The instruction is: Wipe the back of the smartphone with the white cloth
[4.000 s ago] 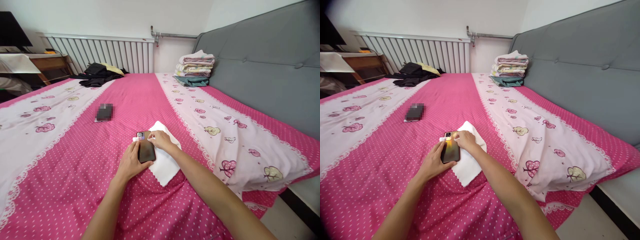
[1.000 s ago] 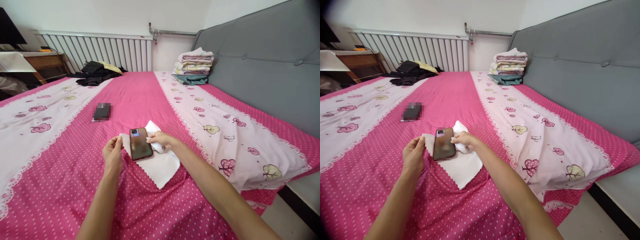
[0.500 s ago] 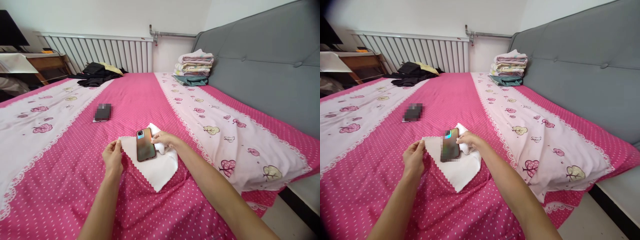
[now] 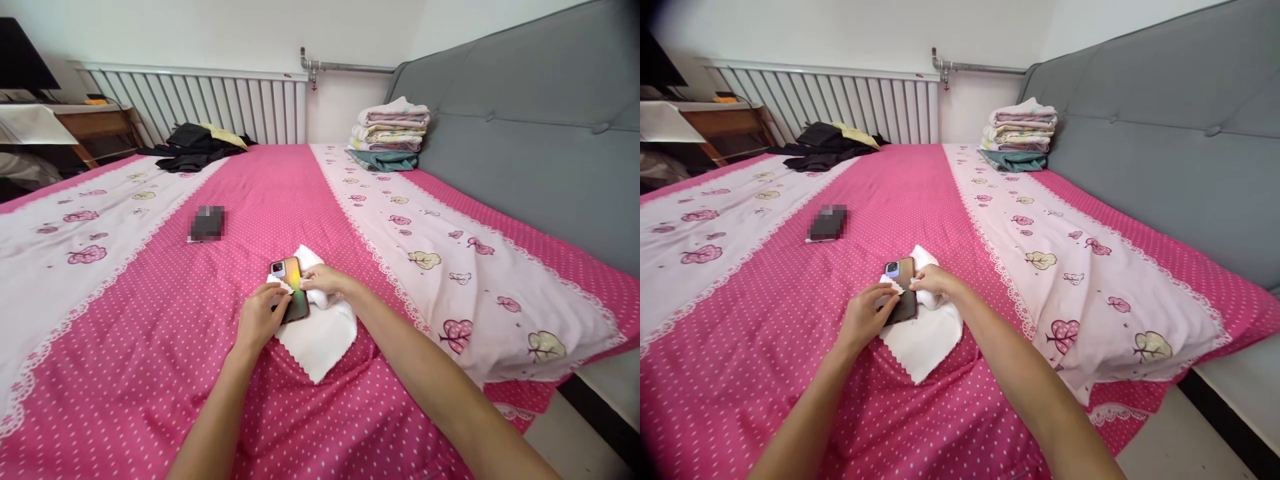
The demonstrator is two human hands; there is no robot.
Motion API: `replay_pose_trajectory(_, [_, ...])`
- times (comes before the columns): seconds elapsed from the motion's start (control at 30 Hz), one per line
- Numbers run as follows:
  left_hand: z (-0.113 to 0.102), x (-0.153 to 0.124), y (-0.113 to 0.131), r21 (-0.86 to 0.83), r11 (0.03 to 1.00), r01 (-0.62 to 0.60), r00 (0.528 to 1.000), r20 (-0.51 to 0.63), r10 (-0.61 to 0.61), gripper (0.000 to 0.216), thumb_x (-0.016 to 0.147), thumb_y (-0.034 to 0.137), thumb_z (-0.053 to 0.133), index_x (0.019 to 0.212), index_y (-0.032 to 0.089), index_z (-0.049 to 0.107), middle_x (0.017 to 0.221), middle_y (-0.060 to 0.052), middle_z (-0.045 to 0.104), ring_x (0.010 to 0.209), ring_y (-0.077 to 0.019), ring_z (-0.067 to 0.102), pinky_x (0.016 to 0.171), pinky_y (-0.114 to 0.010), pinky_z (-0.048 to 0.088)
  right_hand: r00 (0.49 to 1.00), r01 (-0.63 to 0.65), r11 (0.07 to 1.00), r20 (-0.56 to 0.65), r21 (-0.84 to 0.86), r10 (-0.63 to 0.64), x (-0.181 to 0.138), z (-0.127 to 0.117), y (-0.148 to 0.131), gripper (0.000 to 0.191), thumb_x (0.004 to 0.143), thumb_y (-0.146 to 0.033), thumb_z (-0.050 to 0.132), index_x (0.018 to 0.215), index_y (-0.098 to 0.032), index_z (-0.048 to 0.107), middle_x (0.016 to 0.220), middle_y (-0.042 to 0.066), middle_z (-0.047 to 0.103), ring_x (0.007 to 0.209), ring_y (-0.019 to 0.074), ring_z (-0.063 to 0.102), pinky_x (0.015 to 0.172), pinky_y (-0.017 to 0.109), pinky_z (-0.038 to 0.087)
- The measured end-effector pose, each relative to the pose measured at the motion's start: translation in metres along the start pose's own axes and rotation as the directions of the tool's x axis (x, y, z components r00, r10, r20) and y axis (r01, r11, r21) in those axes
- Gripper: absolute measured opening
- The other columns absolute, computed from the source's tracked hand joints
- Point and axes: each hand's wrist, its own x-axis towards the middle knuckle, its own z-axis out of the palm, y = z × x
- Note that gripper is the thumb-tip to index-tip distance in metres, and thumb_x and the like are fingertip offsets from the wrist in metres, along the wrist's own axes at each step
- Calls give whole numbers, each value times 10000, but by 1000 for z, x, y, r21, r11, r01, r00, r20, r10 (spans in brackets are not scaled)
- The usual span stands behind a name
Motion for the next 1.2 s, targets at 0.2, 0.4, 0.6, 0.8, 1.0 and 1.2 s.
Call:
replay_pose_trajectory(0.2, [-3,-6,0,66,989,-129,985,126,120,433,871,458,436,1125,182,652,1232,-111,600,1136,-257,554,1010,-385,407,999,-32,996,1,82,32,1,-1,1,59,691,-180,687,720,-144,650,583,-58,580,564,92,499,521,184,356])
replay_pose_trajectory(0.4, [7,-4,-1,159,976,-148,968,226,110,523,922,474,348,1339,187,478,1411,-98,449,1349,-264,325,1100,-459,266,998,-14,997,-52,79,18,2,1,5,109,692,-175,697,750,-143,610,609,-56,579,574,88,517,548,184,393])
replay_pose_trajectory(0.6, [14,0,4,323,939,-116,973,229,41,516,937,459,336,1353,179,457,1434,-105,416,1353,-301,304,1072,-483,276,998,-23,997,-55,78,27,5,3,7,109,687,-160,691,705,-151,584,565,-72,548,553,78,499,548,179,385])
replay_pose_trajectory(0.8, [13,-1,7,454,887,-88,984,179,6,557,943,469,319,1343,98,433,1391,-177,424,1296,-301,377,1051,-426,316,994,-63,998,-89,27,65,0,2,0,131,646,-157,734,691,-156,611,564,-67,560,575,91,514,545,178,379])
replay_pose_trajectory(1.0, [3,-2,12,524,851,10,983,150,-103,571,950,474,286,1333,75,429,1319,-205,465,1205,-332,459,992,-445,362,989,-94,994,-112,50,99,-7,2,-7,141,671,-138,726,769,-158,627,639,-45,608,633,104,550,563,180,400])
replay_pose_trajectory(1.2, [-5,-4,2,499,866,47,981,140,-134,533,945,480,285,1263,109,498,1236,-177,519,1180,-295,485,993,-423,377,987,-102,993,-123,50,108,-6,3,-7,168,665,-145,729,790,-157,618,627,-55,596,611,98,537,549,183,386])
